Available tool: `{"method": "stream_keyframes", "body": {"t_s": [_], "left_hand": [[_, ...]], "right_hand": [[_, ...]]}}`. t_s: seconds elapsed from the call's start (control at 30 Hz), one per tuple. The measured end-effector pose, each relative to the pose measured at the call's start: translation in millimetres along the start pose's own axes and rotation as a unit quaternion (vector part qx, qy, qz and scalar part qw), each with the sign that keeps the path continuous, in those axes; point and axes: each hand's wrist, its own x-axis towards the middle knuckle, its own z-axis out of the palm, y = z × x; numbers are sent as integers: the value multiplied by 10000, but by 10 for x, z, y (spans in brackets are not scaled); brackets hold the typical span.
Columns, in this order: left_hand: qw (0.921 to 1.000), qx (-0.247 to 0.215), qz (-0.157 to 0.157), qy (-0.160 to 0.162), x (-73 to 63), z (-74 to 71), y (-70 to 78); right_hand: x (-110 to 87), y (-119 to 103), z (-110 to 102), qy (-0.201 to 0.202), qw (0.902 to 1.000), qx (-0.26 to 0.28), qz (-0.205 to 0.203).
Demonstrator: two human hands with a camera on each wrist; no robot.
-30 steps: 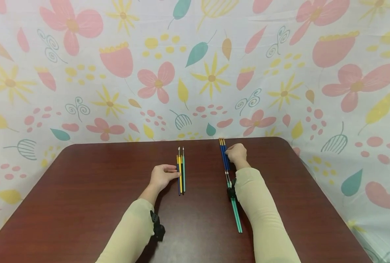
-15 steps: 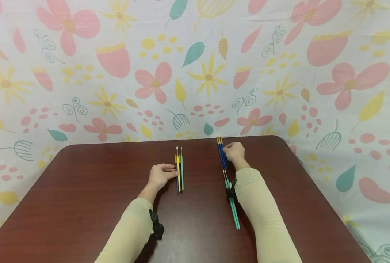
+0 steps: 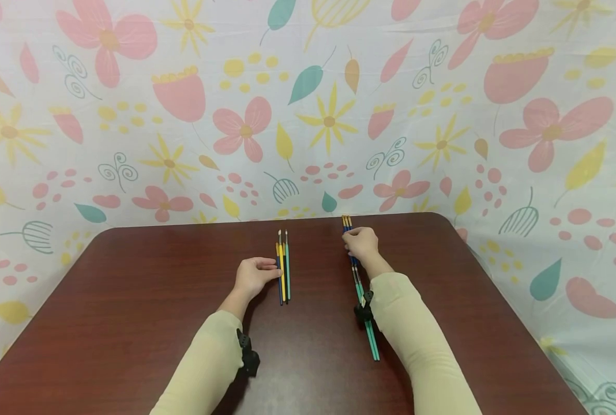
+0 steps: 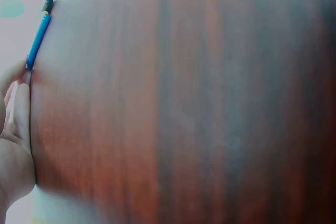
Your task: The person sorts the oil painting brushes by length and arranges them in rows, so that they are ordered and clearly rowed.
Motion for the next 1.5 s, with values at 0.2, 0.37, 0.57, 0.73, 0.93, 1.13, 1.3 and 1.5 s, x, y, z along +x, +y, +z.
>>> {"method": "stream_keyframes", "body": {"t_s": [0.2, 0.37, 0.57, 0.73, 0.93, 1.13, 1.3, 1.5], "left_hand": [[10000, -49, -55, -22, 5, 4, 4], [10000, -58, -69, -37, 5, 2, 7], [9999, -89, -73, -29, 8, -2, 4], [9999, -86, -76, -29, 14, -3, -6], [10000, -48, -53, -30, 9, -7, -4], [9999, -70, -54, -56, -1, -8, 8], [10000, -32, -44, -33, -1, -7, 12], [10000, -76, -21, -4, -5, -7, 19]], "right_hand": [[-54, -56, 70, -306, 9990, 323, -11], [-131, -128, 129, -654, 9969, 427, -89], [-207, -182, 232, -949, 9941, 533, -24], [-232, -174, 325, -1110, 9912, 717, 110], [-280, -170, 426, -1297, 9869, 946, 142], [-322, -195, 529, -1440, 9822, 1175, 280], [-348, -219, 618, -1537, 9778, 1363, 407], [-369, -242, 715, -1743, 9702, 1607, 496]]}}
